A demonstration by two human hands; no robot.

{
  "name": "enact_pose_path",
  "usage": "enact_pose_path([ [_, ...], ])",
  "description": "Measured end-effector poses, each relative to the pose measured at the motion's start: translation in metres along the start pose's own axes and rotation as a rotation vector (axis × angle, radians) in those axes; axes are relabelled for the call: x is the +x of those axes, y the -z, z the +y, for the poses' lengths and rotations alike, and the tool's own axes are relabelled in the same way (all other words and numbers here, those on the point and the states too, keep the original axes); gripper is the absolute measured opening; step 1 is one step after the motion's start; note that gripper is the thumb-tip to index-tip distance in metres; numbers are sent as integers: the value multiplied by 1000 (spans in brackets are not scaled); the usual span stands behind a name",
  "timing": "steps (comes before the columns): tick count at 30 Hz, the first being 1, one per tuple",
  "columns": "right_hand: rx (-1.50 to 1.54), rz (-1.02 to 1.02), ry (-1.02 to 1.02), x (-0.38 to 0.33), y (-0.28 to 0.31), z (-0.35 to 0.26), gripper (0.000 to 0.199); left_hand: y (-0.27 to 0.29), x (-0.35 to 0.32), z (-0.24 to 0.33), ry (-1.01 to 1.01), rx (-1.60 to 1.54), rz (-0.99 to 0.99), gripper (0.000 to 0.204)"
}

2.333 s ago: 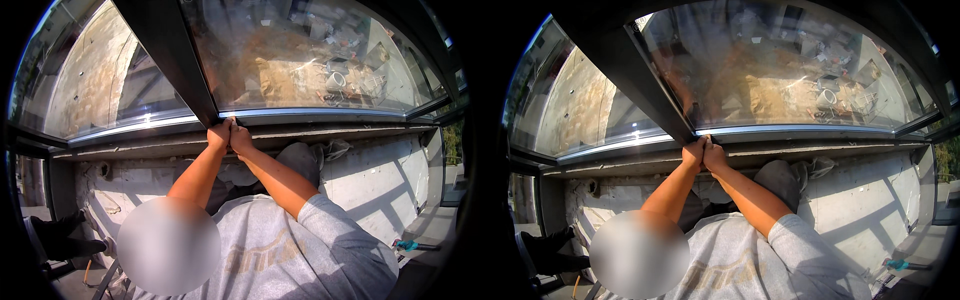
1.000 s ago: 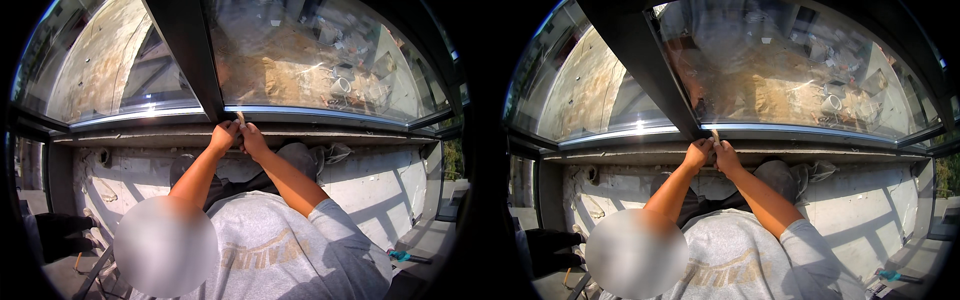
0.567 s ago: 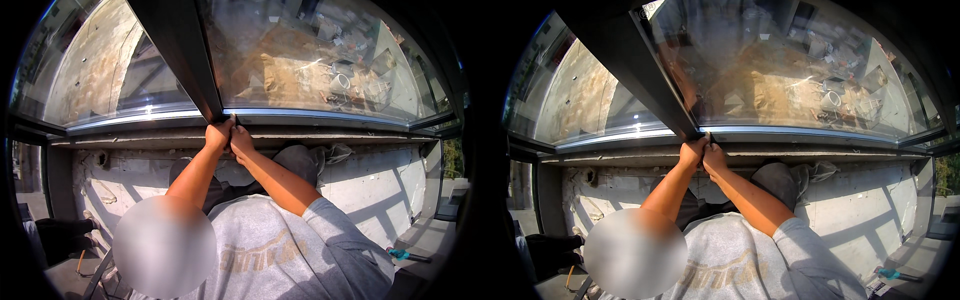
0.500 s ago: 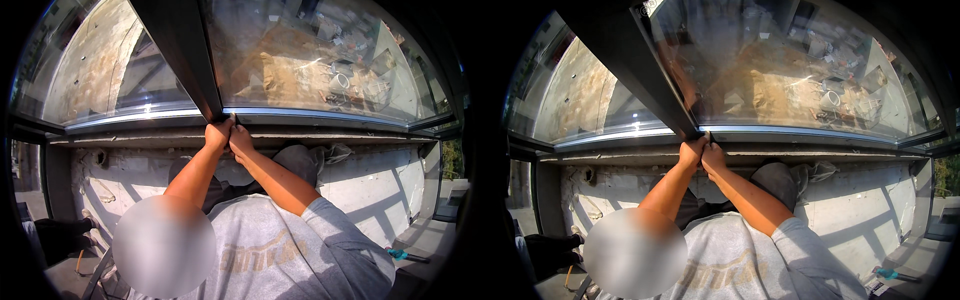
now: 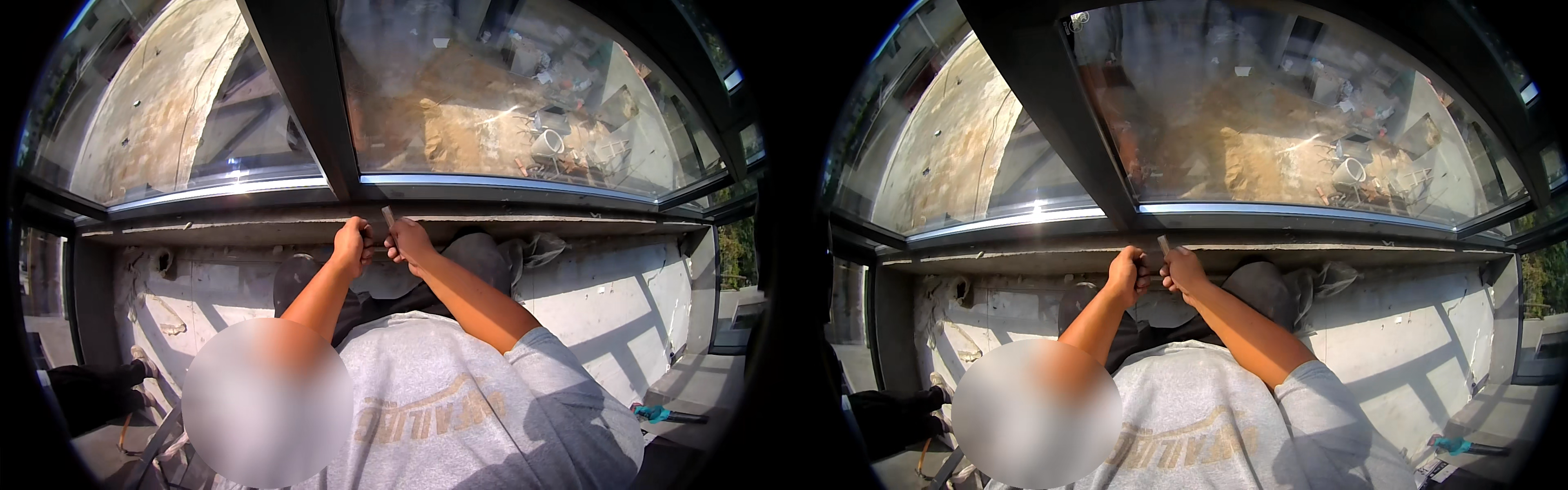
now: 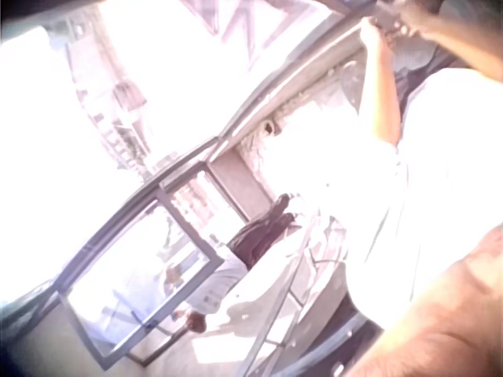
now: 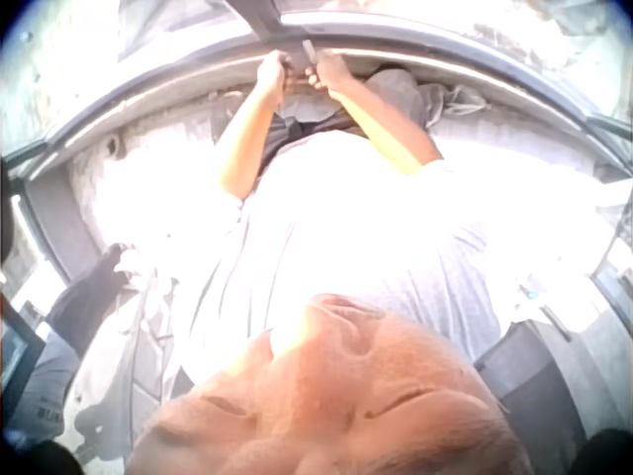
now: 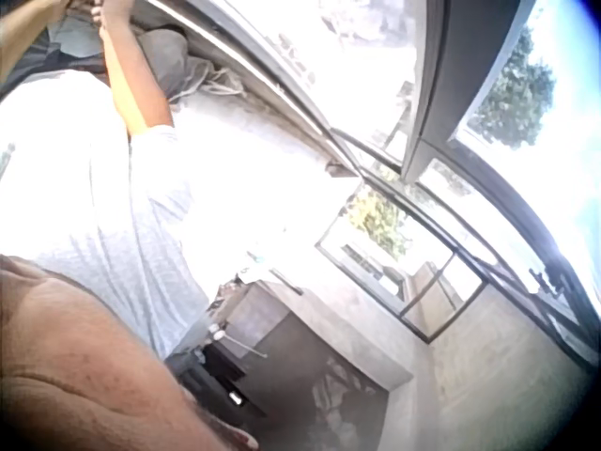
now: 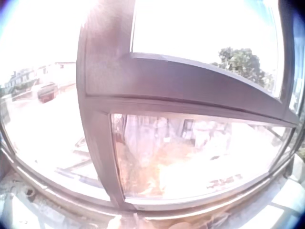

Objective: The person installs small metal clips and a handle onto a window frame. They use a small tool to tap the clips into place along the frame and then attach a handle to the window.

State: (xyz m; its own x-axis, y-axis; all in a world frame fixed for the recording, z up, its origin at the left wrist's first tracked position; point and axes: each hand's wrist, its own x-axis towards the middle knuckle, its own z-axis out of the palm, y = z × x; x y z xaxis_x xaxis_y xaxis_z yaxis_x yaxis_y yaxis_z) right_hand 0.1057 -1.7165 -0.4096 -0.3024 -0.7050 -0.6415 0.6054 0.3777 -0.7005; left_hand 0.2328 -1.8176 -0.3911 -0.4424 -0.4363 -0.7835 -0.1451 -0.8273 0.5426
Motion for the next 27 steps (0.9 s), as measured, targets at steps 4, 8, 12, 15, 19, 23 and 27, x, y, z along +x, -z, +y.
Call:
enact_pose_path([
  [4, -162, -62, 116, -26, 16, 18, 18, 17, -11, -29, -114, 68, -125, 19],
  [8, -220, -86, 204, -50, 6, 9, 25, 14, -23, -35, -203, 55, -250, 28],
  [12, -161, -209, 112, -56, 10, 2, 26, 4, -35, -34, -255, 61, -282, 48],
  [15, -194, -183, 166, -59, 12, -2, 17, 4, -30, -36, -261, 167, -282, 43],
  [19, -289, -129, 284, -53, 17, 7, 12, -1, -34, -32, -215, 177, -313, 34],
  [23, -234, -55, 332, -44, 19, 13, 9, 0, -30, -34, -220, 162, -302, 26],
  [27, -101, -45, 303, -39, 22, 5, 9, -8, -32, -31, -250, 132, -324, 20],
])
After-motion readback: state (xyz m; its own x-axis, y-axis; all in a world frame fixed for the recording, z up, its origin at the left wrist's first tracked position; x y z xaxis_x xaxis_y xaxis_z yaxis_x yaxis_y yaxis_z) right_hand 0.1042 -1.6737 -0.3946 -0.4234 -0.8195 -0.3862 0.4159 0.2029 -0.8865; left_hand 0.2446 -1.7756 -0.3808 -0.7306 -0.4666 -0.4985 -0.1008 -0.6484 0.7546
